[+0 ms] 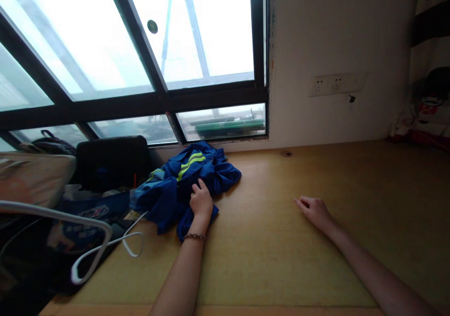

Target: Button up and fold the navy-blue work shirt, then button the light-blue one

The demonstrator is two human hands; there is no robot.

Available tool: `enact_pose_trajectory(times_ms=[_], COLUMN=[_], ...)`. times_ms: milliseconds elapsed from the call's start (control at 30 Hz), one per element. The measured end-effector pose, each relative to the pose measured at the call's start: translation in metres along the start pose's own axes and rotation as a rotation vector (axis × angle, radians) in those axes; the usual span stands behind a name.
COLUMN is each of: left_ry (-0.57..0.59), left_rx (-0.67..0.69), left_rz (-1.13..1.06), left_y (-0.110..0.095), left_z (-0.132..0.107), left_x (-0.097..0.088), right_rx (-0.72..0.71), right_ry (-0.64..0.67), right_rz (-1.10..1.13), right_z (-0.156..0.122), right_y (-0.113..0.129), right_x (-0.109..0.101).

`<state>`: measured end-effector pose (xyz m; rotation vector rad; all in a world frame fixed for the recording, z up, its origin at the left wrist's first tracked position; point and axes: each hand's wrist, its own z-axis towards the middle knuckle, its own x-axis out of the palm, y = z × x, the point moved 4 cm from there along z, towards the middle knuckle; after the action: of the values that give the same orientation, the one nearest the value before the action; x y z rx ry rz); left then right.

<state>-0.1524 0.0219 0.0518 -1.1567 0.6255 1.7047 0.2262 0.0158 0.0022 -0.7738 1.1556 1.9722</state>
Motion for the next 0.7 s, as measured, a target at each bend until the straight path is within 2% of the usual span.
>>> enact_pose_trajectory(times_ms=[67,167,233,300,333,367,400,467,500,533,567,600,633,667,700], left_ry=[0.005,0.006,0.027,0.12,0.217,0.361,0.556,1.048,1.3,1.535,1.713,1.823,1.857,1.82,1.735], left_rx=[0.031,0.11,0.169,0.26,0.328,0.412,0.522,0.819,0.951,1.032,1.066,1.048,0.992,0.916,0.839], left_rz=[-0.062,-0.272,-0.506,-0.797,-0.94,-1.062,-1.155,-1.208,-1.196,-1.193,-1.2,-1.232,-1.283,-1.334,-1.366], left_y=[-0.001,-0.015,-0.031,-0.054,-0.067,-0.081,-0.096,-0.118,-0.124,-0.125,-0.123,-0.121,-0.12,-0.118,-0.117], left_z=[0.001,-0.001,-0.009,-0.028,-0.042,-0.058,-0.077,-0.12,-0.138,-0.152,-0.159,-0.16,-0.155,-0.147,-0.137], left_x=[0.007,0.006,0.001,-0.008,-0.013,-0.02,-0.027,-0.044,-0.054,-0.064,-0.072,-0.078,-0.08,-0.079,-0.074], right_rx=[0.003,0.014,0.023,0.035,0.048,0.072,0.112,0.237,0.306,0.371,0.424,0.463,0.489,0.51,0.532], right_ry=[0.004,0.011,0.017,0.021,0.018,0.011,-0.002,-0.062,-0.1,-0.13,-0.149,-0.146,-0.117,-0.069,-0.012], right_rz=[0.0,-0.009,-0.006,0.014,0.039,0.079,0.134,0.275,0.345,0.404,0.459,0.518,0.589,0.673,0.758], right_z=[0.0,-0.001,-0.002,-0.002,-0.002,-0.001,0.001,0.005,0.007,0.008,0.01,0.011,0.012,0.013,0.013], right_y=[0.0,0.0,0.001,0.001,0.0,-0.002,-0.007,-0.021,-0.028,-0.036,-0.041,-0.045,-0.046,-0.044,-0.041], right_x=[0.0,-0.001,-0.001,-0.001,0.0,0.0,0.001,0.002,0.001,0.001,0.001,0.001,0.002,0.003,0.003])
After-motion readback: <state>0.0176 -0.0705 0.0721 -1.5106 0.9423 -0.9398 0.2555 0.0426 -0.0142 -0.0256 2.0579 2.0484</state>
